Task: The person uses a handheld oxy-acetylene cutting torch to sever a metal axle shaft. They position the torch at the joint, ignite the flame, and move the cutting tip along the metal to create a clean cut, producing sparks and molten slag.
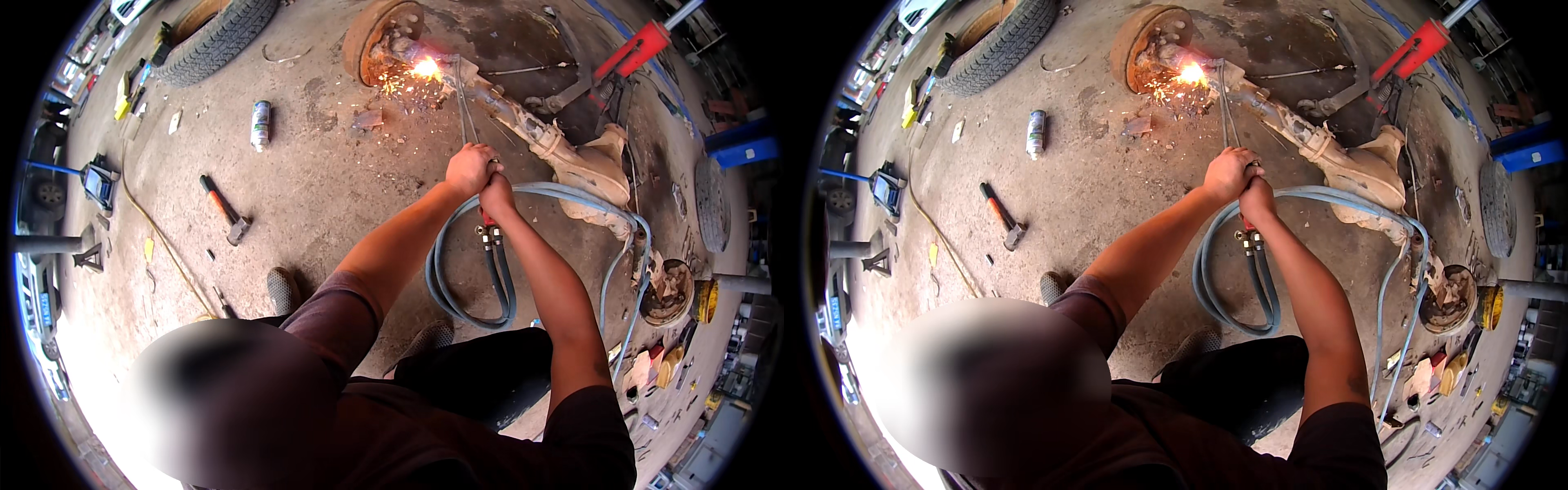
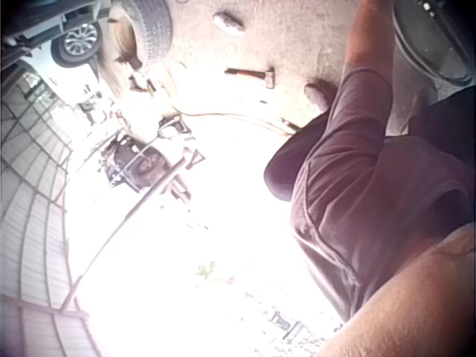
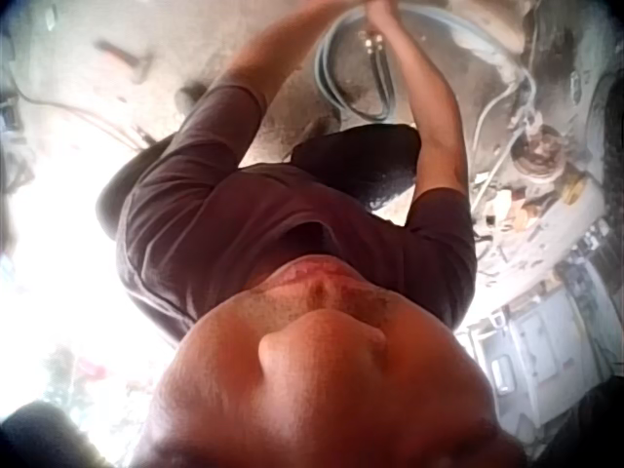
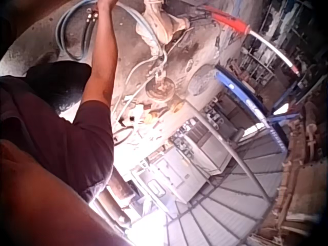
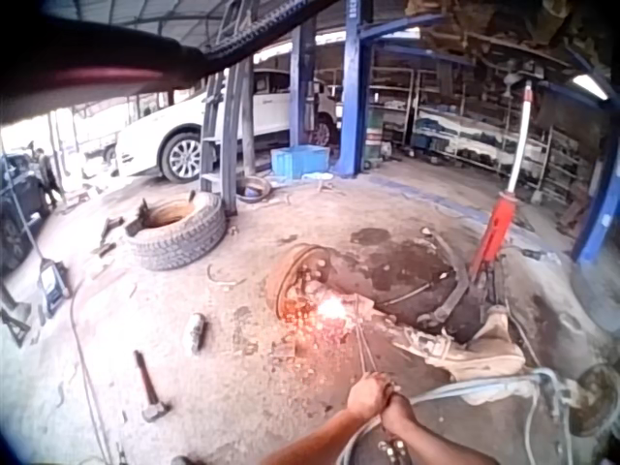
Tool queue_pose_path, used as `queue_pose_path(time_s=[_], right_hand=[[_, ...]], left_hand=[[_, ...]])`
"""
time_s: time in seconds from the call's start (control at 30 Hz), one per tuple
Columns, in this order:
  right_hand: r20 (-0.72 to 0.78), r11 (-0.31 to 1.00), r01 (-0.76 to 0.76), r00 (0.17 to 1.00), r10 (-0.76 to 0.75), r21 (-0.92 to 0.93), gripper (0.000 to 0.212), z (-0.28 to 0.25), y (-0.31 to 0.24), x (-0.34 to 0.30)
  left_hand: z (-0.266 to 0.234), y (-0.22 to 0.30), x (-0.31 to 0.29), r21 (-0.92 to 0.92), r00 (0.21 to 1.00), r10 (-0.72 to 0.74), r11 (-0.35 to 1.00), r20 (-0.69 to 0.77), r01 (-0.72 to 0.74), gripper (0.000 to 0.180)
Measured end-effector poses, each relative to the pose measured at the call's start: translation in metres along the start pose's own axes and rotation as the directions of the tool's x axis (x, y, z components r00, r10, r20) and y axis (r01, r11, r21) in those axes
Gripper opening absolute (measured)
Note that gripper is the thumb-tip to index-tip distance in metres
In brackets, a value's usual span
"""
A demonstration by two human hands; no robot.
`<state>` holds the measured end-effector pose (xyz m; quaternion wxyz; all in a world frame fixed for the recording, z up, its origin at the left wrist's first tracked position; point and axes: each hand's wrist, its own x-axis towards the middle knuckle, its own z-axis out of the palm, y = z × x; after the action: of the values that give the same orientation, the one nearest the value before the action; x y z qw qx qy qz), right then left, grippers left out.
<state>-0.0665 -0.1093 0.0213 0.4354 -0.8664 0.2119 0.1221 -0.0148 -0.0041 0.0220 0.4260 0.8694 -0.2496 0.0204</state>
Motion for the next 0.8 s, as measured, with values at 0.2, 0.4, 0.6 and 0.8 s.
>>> queue_pose_path(time_s=[0.2,0.4,0.6,0.8], right_hand=[[-0.007,0.999,0.021,1.0,-0.021,0.049,0.031,0.0,-0.001,-0.004],[-0.014,0.998,-0.006,1.0,0.007,0.055,0.03,-0.001,0.001,-0.005],[0.024,0.998,0.067,0.997,-0.067,0.014,0.03,0.004,0.002,-0.008],[0.177,0.957,0.143,0.965,-0.191,0.252,0.035,-0.012,-0.016,-0.052]], left_hand=[[0.009,-0.011,0.001,-0.012,0.997,0.08,0.997,-0.02,-0.081,0.029],[0.009,-0.006,-0.001,0.001,0.998,0.069,0.998,-0.012,-0.069,0.028],[-0.005,-0.012,0.01,0.02,0.975,0.105,0.994,0.194,-0.111,0.023],[-0.075,-0.001,0.056,-0.161,0.68,0.403,0.906,0.613,-0.391,0.03]])
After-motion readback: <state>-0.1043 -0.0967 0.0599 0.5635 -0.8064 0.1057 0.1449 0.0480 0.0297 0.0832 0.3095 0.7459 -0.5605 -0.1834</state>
